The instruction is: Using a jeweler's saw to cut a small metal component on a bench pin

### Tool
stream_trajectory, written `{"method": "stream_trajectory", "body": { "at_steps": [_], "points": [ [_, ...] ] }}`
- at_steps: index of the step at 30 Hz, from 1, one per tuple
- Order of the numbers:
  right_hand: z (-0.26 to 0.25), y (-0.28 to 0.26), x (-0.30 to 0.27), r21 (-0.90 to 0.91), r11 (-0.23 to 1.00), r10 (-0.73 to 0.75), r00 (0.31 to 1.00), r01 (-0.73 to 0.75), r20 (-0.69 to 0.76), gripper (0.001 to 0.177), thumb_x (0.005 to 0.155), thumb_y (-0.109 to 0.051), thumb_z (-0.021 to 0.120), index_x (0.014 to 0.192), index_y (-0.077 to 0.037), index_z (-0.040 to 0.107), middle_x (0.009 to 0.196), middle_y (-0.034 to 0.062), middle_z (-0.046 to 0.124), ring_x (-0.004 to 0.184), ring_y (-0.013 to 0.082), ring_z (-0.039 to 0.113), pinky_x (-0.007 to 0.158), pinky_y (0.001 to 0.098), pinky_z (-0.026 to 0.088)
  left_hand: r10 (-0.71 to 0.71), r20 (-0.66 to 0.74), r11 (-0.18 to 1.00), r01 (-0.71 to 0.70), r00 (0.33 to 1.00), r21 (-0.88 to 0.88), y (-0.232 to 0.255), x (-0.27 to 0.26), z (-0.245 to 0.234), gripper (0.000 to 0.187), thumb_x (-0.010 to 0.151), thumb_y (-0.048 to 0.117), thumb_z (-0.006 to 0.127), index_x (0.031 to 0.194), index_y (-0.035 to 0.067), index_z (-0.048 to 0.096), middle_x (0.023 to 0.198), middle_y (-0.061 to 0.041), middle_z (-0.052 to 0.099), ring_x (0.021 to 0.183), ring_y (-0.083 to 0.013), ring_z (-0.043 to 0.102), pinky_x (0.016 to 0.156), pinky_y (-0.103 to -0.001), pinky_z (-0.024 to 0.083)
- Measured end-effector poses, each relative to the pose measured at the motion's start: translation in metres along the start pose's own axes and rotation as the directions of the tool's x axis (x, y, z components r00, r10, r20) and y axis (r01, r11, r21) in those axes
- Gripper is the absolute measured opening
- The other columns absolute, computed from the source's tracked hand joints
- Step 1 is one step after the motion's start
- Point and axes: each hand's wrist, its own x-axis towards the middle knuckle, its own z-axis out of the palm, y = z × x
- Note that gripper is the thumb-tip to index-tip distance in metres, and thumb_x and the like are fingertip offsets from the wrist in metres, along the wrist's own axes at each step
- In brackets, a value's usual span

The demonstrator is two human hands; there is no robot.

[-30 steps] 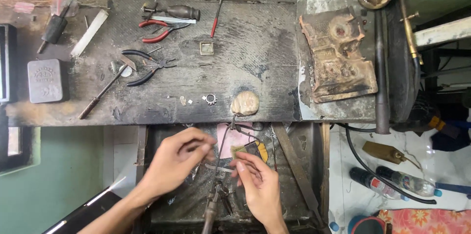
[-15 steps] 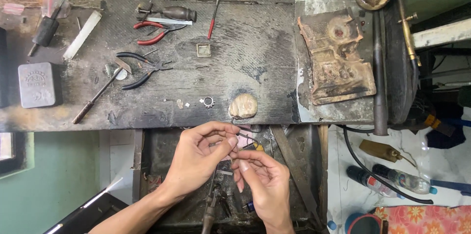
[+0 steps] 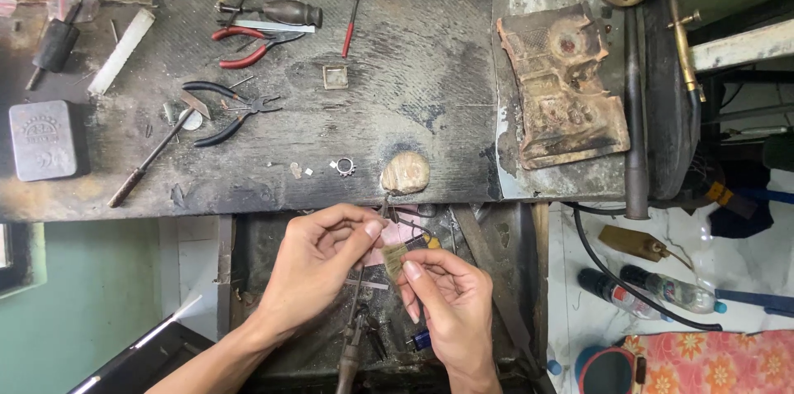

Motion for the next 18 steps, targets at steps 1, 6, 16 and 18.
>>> {"method": "stream_trajectory", "body": {
  "at_steps": [1,6,16,18],
  "points": [
    [0.000,-0.001,0.000,-0.001,1.000,0.002,1.000,-0.002,-0.002,0.012,0.090,0.000,0.070,0.095,0.011,0.072,0.067,0.0188,0.068,0.049,0.0187,0.058,0.038,0.0251,0.042,-0.002,0.001,1.000,0.002,1.000,0.000,-0.004,0.000,-0.001,0.015,0.093,0.009,0.069,0.098,-0.004,0.076,0.089,-0.015,0.081,0.080,-0.0175,0.076,0.074,-0.028,0.066],
    [0.004,-0.007,-0.001,-0.103,0.994,-0.036,0.999,0.037,0.009,0.012,0.090,-0.001,0.071,0.096,0.009,0.073,0.069,0.0166,0.071,0.047,0.0162,0.057,0.040,0.0241,0.047,0.015,0.136,1.000,-0.017,0.991,0.013,-0.016,-0.002,-0.004,0.010,0.090,0.004,0.073,0.097,-0.003,0.075,0.101,-0.012,0.081,0.091,-0.0128,0.074,0.087,-0.023,0.059],
    [0.012,-0.006,-0.009,-0.253,0.953,-0.163,0.986,0.165,0.030,0.014,0.088,-0.002,0.074,0.097,0.008,0.071,0.065,0.0169,0.071,0.048,0.0167,0.067,0.046,0.0228,0.059,-0.019,0.221,1.000,0.014,0.975,0.022,-0.028,0.001,-0.011,0.007,0.094,0.008,0.073,0.094,0.001,0.073,0.091,-0.005,0.072,0.083,-0.0099,0.066,0.077,-0.024,0.055],
    [0.009,-0.001,-0.011,-0.279,0.953,-0.121,0.993,0.120,0.016,0.020,0.090,-0.005,0.070,0.106,0.007,0.070,0.089,0.0183,0.079,0.065,0.0174,0.075,0.056,0.0260,0.067,-0.052,0.290,0.996,0.072,0.956,-0.058,-0.034,0.003,-0.022,0.010,0.097,0.015,0.071,0.098,0.005,0.070,0.083,-0.001,0.060,0.063,-0.0090,0.047,0.058,-0.022,0.037]
  ]
}}
